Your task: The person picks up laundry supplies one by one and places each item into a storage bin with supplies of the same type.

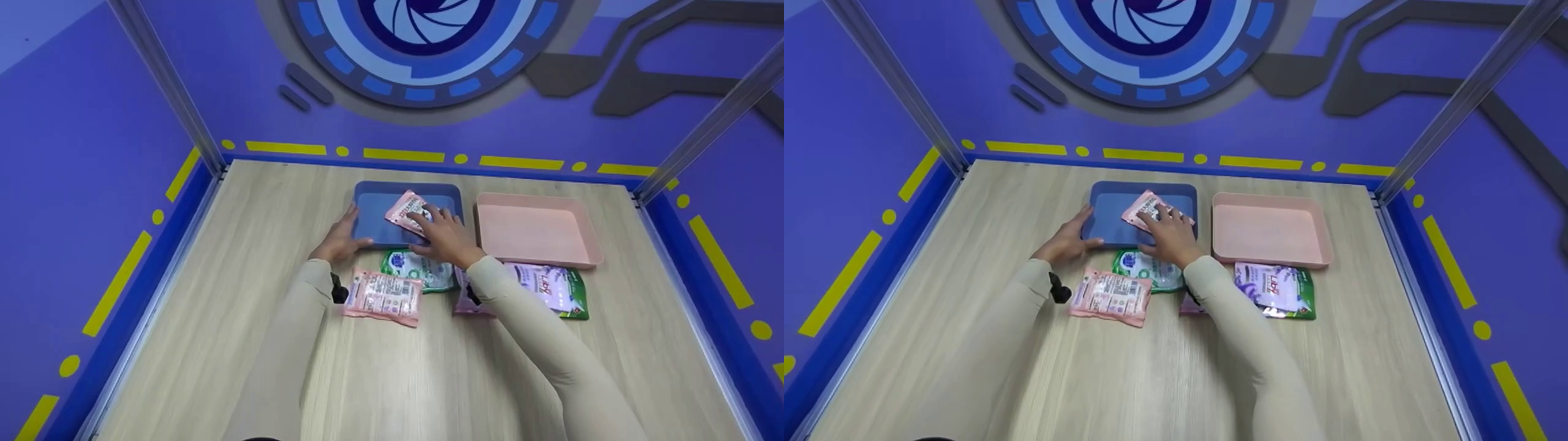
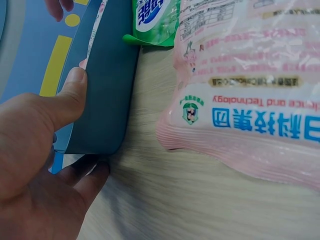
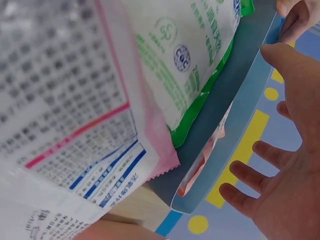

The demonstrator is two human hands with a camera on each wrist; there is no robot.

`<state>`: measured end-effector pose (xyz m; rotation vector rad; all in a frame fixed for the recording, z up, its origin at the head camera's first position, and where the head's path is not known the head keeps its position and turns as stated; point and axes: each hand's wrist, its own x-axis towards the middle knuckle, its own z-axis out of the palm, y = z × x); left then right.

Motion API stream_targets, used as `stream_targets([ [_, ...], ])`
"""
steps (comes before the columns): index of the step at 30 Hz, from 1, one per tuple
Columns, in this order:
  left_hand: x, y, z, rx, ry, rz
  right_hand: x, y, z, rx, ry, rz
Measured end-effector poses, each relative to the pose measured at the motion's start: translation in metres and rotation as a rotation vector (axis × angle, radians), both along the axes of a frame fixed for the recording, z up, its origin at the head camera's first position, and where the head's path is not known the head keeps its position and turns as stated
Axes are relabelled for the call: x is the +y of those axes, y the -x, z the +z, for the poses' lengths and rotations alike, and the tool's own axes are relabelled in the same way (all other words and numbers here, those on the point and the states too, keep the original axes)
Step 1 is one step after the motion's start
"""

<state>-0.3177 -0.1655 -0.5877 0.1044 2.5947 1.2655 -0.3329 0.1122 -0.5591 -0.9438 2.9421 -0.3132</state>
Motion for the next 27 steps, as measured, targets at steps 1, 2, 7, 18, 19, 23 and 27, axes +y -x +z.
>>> stream_targets([
  [1,0.000,0.000,0.000,-0.006,-0.006,0.005,0.000,-0.002,0.000,0.001,0.000,0.004],
  [2,0.001,0.000,0.000,-0.011,-0.009,0.008,0.000,-0.003,0.000,0.002,0.001,0.008],
  [7,0.000,-0.001,0.000,-0.011,0.003,0.009,-0.003,-0.013,0.000,-0.001,0.025,0.039],
  [18,0.002,0.000,0.000,-0.026,-0.018,0.033,-0.009,-0.029,-0.005,-0.006,0.041,0.090],
  [19,0.002,0.000,0.000,-0.029,-0.025,0.036,-0.009,-0.031,-0.006,-0.003,0.036,0.096],
  [23,0.001,0.000,-0.001,-0.014,-0.022,0.016,-0.011,-0.037,-0.007,0.010,0.048,0.117],
  [27,0.001,0.001,-0.001,-0.002,-0.005,0.007,-0.012,-0.041,-0.008,0.018,0.053,0.133],
])
